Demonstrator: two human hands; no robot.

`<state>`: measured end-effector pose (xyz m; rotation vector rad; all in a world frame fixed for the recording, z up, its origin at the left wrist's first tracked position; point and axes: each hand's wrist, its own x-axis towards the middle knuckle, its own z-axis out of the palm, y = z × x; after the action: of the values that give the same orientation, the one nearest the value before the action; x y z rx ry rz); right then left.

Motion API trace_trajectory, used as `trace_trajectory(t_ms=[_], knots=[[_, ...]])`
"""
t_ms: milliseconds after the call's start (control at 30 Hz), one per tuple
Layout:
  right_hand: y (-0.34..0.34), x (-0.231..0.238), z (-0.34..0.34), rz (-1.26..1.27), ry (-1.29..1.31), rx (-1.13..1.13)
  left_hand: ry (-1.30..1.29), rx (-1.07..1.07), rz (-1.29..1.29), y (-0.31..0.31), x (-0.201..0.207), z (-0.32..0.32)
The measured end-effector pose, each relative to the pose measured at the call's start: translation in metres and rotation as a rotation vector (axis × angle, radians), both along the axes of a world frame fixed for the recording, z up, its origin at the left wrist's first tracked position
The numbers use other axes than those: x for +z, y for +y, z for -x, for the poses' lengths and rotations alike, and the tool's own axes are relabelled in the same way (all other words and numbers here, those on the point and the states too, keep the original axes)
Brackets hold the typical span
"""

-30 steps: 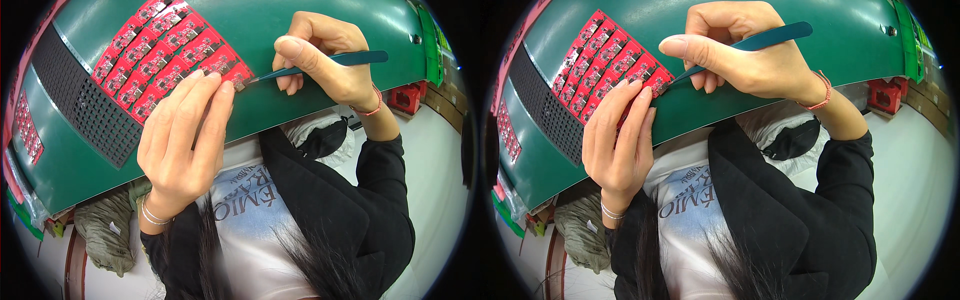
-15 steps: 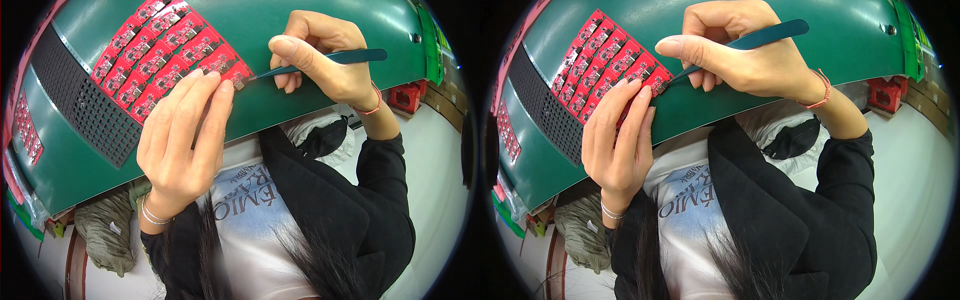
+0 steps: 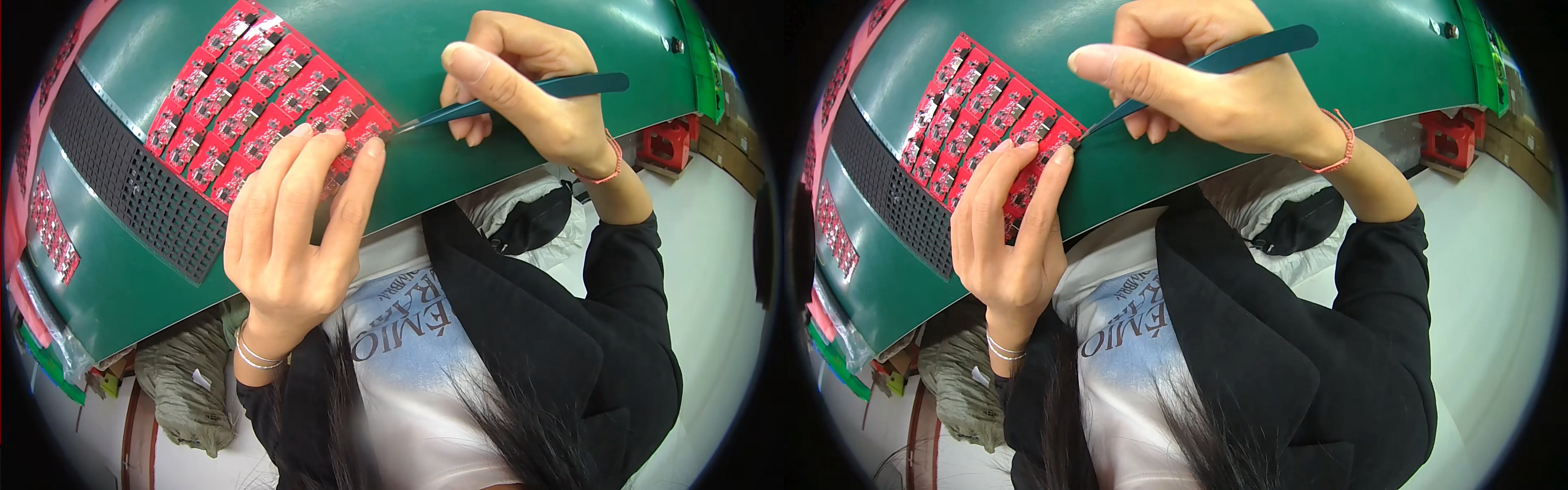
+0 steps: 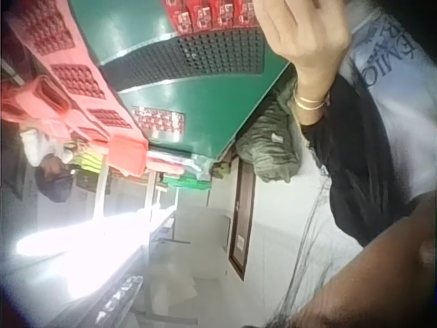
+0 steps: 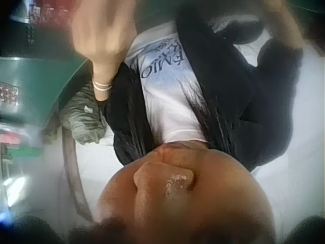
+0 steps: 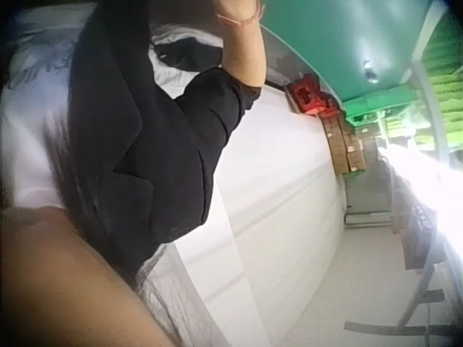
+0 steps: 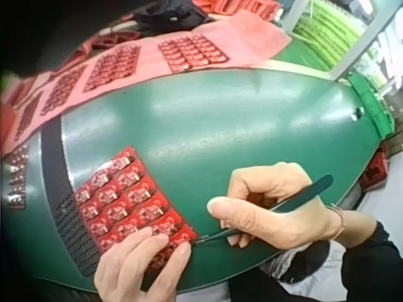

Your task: The person assembles small electronic components onto printed circuit boards using tweezers at a workstation.

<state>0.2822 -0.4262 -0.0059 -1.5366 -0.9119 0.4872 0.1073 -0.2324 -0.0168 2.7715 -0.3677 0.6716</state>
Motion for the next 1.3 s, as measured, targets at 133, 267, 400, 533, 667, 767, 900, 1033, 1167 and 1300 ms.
trace_trajectory(t_ms=[133, 267, 400, 533, 667, 767, 900, 1033, 1167, 1300], knots=[[-0.004, -0.010, 0.001, -0.234, -0.386, 0.150, -0.053, -0.009, 0.054, -0.002, -0.006, -0.002], [-0.003, 0.033, 0.026, 0.354, 0.294, -0.109, -0.058, -0.004, 0.032, -0.005, -0.003, -0.001], [-0.002, 0.032, 0.027, 0.189, 0.448, -0.130, -0.010, 0.009, -0.040, -0.008, 0.002, -0.001], [-0.005, 0.027, 0.026, 0.122, 0.436, -0.174, 0.011, 0.021, -0.047, -0.011, 0.006, -0.001], [-0.005, 0.025, 0.026, 0.062, 0.425, -0.194, -0.039, 0.019, -0.020, -0.012, 0.000, -0.002], [-0.004, 0.029, 0.027, 0.135, 0.431, -0.188, -0.026, 0.031, -0.080, -0.013, 0.005, -0.001], [-0.002, 0.028, 0.028, 0.127, 0.411, -0.174, 0.077, 0.008, 0.035, -0.007, 0.014, 0.001], [-0.004, 0.031, 0.032, 0.187, 0.428, -0.224, -0.012, 0.124, 0.139, 0.002, 0.022, 0.027], [-0.006, 0.028, 0.033, 0.215, 0.362, -0.167, 0.031, 0.294, 0.185, 0.013, 0.014, 0.052], [0.004, -0.019, 0.009, -0.328, -0.158, 0.206, 0.044, 0.289, 0.219, 0.018, 0.008, 0.061]])
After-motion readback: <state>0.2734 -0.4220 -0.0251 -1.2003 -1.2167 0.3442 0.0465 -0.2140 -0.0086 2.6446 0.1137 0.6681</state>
